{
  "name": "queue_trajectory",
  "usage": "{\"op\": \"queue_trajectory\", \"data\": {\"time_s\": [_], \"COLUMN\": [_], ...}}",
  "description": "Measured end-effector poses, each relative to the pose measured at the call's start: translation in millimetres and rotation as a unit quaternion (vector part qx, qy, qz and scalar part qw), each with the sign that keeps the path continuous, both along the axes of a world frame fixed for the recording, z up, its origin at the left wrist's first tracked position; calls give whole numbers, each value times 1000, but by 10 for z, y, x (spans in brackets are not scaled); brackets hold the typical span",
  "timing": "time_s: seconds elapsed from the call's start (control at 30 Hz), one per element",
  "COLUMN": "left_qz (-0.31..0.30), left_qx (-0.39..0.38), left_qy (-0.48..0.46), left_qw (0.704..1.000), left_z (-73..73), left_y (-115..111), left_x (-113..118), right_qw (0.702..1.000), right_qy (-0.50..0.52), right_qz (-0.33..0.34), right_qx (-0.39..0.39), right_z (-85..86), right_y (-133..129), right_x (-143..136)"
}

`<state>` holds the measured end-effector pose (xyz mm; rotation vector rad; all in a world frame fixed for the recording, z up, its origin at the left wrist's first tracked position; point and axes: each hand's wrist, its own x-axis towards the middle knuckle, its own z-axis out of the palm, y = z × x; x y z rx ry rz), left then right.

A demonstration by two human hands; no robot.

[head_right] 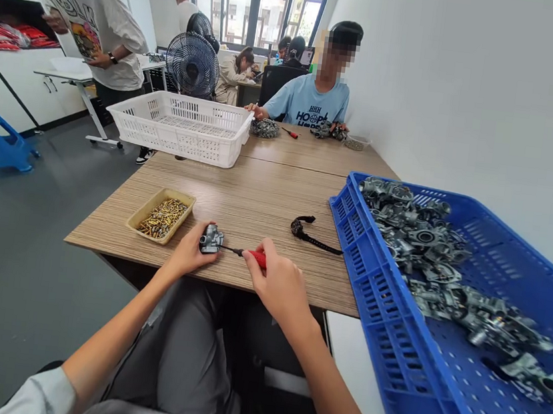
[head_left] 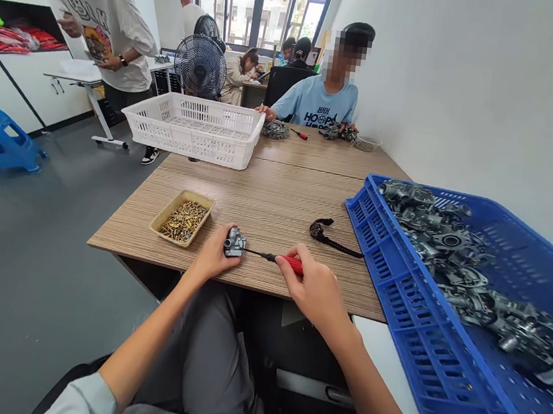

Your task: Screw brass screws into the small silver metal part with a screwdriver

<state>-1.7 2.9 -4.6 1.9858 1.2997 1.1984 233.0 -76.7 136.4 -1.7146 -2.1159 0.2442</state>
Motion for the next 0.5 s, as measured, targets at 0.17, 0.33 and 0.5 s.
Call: {"op": "queue_trajectory", "data": {"time_s": [0.17, 0.33, 0.5], "left_qz": [-2, -9, -9], "left_qx": [-3, -5, -2], "left_qy": [-3, -7, -5], "left_qw": [1000, 1000, 1000], "left_z": [23, 37, 21], "left_y": [-9, -12, -3], "left_x": [-1, -7, -8], "right_qw": [998, 994, 999], "right_qy": [36, 45, -35], "right_qz": [47, 100, -15], "right_qx": [-19, -28, 2], "right_z": [25, 67, 36], "right_y": [11, -13, -9], "right_x": [59, 82, 21]}}
